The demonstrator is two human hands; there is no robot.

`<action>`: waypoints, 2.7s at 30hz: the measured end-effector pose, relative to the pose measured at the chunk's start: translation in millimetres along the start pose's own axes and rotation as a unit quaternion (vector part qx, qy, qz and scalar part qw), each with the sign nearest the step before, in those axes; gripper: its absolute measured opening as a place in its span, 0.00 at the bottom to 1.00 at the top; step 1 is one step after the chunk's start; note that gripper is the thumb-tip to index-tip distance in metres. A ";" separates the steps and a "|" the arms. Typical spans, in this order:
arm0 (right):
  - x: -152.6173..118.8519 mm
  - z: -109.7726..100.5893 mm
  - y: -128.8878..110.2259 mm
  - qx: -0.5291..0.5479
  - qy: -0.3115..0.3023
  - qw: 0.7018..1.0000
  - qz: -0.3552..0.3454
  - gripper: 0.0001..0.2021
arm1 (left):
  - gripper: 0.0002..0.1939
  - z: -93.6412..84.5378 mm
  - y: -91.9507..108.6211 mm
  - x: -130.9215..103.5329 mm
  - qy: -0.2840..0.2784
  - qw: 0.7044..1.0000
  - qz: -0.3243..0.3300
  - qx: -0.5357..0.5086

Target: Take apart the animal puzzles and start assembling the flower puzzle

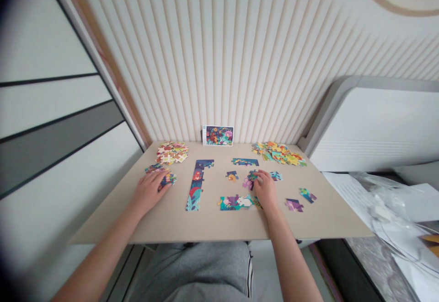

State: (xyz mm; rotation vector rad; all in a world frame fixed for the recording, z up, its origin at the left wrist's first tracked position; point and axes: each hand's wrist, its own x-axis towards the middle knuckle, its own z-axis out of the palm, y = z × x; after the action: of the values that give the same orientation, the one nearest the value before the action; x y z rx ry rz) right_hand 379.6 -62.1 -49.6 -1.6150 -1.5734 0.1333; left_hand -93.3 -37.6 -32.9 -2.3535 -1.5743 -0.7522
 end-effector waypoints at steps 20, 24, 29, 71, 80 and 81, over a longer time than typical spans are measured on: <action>-96.0 -52.5 -54.8 -0.069 -0.108 0.983 -0.129 0.14 | 0.19 -8.5 102.0 -40.7 -0.091 0.979 0.093 -0.158; -118.1 -51.4 -57.1 -0.105 -0.096 0.977 -0.161 0.14 | 0.18 -8.9 100.5 -40.1 -0.089 0.978 0.085 -0.168; -117.0 -47.0 -62.4 -0.135 -0.067 0.976 -0.156 0.12 | 0.19 -10.3 100.7 -39.8 -0.083 0.978 0.089 -0.171; -116.1 -48.8 -71.4 -0.125 -0.062 0.981 -0.137 0.13 | 0.19 -8.0 98.4 -40.9 -0.092 0.978 0.096 -0.163; -116.1 -47.4 -68.9 -0.137 -0.061 0.979 -0.137 0.13 | 0.19 -10.1 100.1 -40.7 -0.092 0.977 0.084 -0.173; -116.2 -47.1 -68.4 -0.139 -0.061 0.979 -0.136 0.13 | 0.19 -10.1 100.2 -40.6 -0.092 0.977 0.083 -0.174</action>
State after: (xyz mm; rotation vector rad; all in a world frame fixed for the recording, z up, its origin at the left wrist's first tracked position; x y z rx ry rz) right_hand 332.3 -195.7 -32.1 -1.6029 -1.9625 -0.1428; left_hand -17.4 -115.3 -35.1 -2.8380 -1.3803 -0.8523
